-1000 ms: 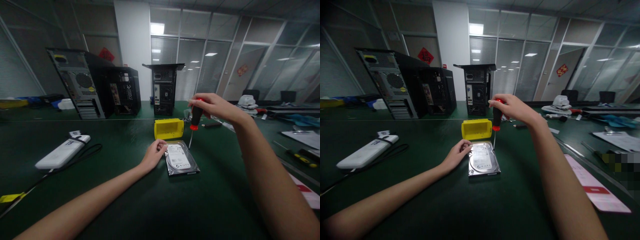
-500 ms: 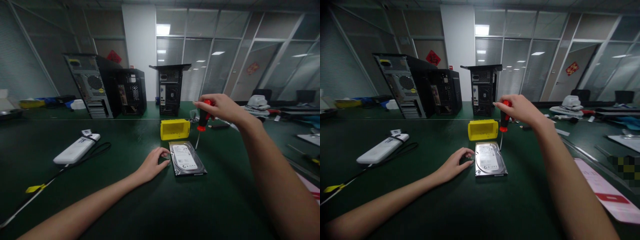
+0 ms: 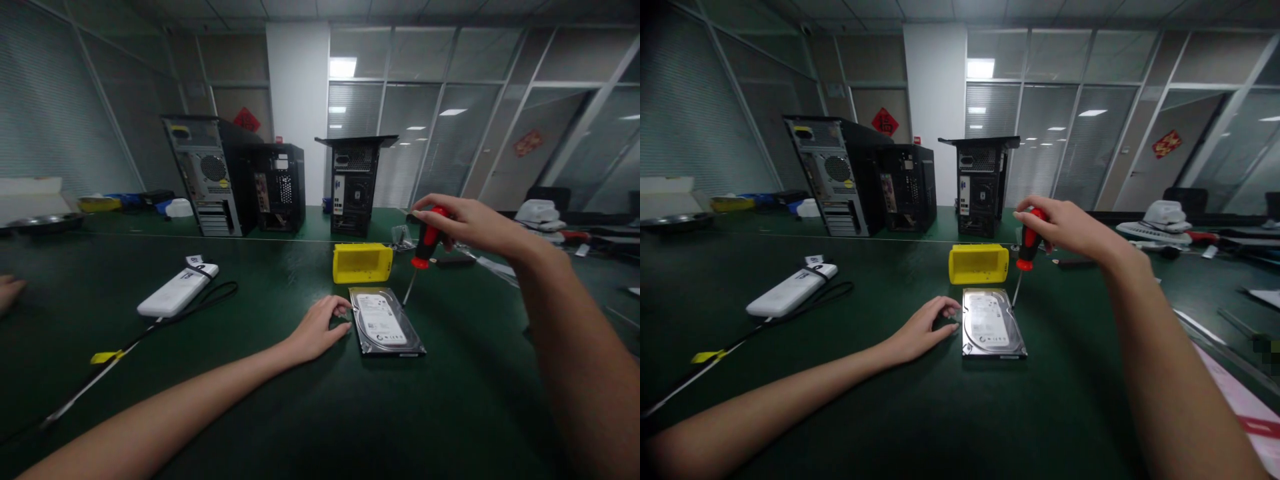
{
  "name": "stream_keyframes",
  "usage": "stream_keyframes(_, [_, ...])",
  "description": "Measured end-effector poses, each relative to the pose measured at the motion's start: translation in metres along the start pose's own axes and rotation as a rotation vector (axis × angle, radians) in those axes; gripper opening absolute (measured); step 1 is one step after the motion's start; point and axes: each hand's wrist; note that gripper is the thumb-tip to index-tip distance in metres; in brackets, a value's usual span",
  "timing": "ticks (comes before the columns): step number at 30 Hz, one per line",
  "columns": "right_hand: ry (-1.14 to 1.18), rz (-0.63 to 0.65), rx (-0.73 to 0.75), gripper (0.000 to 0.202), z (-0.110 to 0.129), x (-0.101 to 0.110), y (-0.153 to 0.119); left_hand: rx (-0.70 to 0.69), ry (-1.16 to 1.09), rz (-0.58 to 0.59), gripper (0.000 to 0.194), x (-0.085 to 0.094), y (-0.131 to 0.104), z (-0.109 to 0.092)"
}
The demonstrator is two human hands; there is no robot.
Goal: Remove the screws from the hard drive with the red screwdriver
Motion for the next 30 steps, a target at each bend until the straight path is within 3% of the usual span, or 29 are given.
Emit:
stream_keyframes(12, [0.057, 0.081, -0.060, 0.043, 0.004, 0.005, -0.004, -0.020, 0.062, 0.018, 0.030, -0.001, -0.001, -0.001])
stream_keyframes(24, [0.065, 0.093, -0.030, 0.055, 0.008, 0.008, -0.010, -0.036, 0.067, 0.019, 0.031, 0.000, -0.002, 0.000])
stream_keyframes(30, [0.025, 0.068, -0.047, 0.051, 0.002, 0.007, -0.006, -0.033, 0.075, 0.036, 0.033, 0.001, -0.002, 0.000])
Point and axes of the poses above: each hand's wrist, its own y-axis towards the middle knuckle, its own x-axis out of the back of the hand, z = x × y, and after that the axes turned 2 degrees about -x, right-handed
